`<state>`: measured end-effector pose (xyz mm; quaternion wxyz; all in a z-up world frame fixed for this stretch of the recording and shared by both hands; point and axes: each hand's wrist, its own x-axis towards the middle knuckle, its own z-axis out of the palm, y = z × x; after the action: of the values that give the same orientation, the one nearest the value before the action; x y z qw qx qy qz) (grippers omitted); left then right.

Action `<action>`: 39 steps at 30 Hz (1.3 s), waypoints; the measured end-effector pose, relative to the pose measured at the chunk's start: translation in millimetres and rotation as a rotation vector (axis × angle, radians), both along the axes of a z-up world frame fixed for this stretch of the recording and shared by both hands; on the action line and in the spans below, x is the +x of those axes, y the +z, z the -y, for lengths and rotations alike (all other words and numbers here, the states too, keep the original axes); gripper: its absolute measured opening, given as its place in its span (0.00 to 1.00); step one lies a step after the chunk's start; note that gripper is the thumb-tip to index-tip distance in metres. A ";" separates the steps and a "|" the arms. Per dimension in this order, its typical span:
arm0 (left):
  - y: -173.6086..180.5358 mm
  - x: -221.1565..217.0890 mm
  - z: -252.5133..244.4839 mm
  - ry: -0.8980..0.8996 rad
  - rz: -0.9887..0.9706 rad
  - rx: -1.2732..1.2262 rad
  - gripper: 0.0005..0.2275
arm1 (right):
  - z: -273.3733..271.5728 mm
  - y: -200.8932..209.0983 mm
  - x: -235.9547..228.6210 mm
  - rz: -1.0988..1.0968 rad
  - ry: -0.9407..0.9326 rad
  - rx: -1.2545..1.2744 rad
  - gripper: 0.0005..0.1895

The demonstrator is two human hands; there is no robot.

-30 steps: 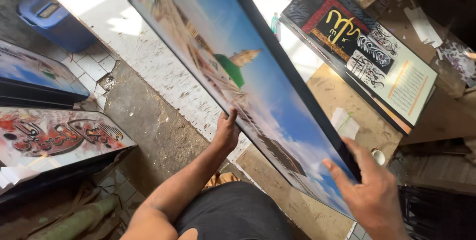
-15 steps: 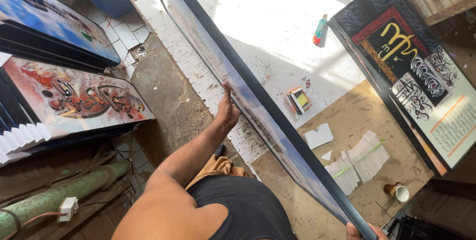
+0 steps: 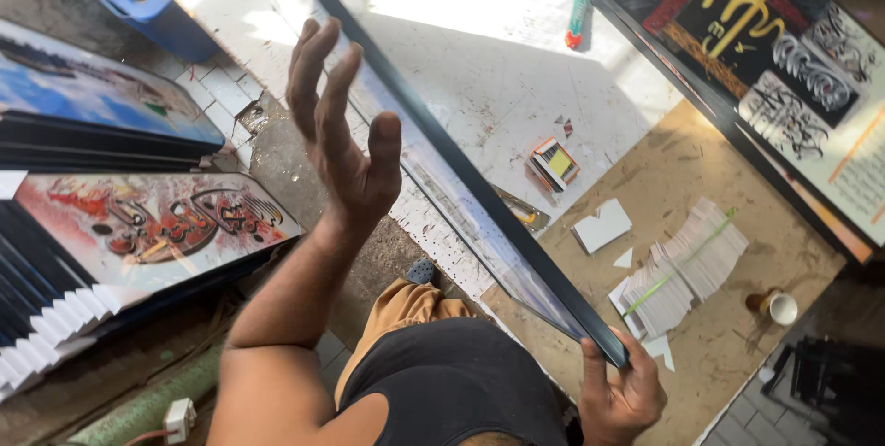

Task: The person repeatedly picks up small white paper pieces and staples them to the corners of a rectangular frame. The person then places the completed frame onto a stack of similar frames and picks up another frame to continue the process.

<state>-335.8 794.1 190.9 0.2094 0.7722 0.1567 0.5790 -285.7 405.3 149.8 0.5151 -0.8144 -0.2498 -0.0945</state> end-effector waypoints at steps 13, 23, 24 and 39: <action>78.8 23.2 140.9 -0.909 -0.777 0.428 0.24 | 3.8 -47.5 96.6 -0.202 0.113 -0.277 0.31; 83.6 43.5 165.4 -0.992 -0.917 0.268 0.16 | -26.4 -192.3 199.4 -0.020 0.178 -0.820 0.22; 84.2 43.9 164.7 -0.990 -0.931 0.250 0.16 | -24.7 -195.1 204.7 -0.042 0.189 -0.816 0.20; 85.3 50.1 151.2 -1.054 -0.889 0.306 0.17 | 5.7 -29.5 111.6 0.038 -0.291 -0.067 0.04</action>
<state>-285.7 642.8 276.2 0.2670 0.9294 -0.2506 0.0458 -174.1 399.6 120.3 0.4636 -0.8570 -0.1419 -0.1749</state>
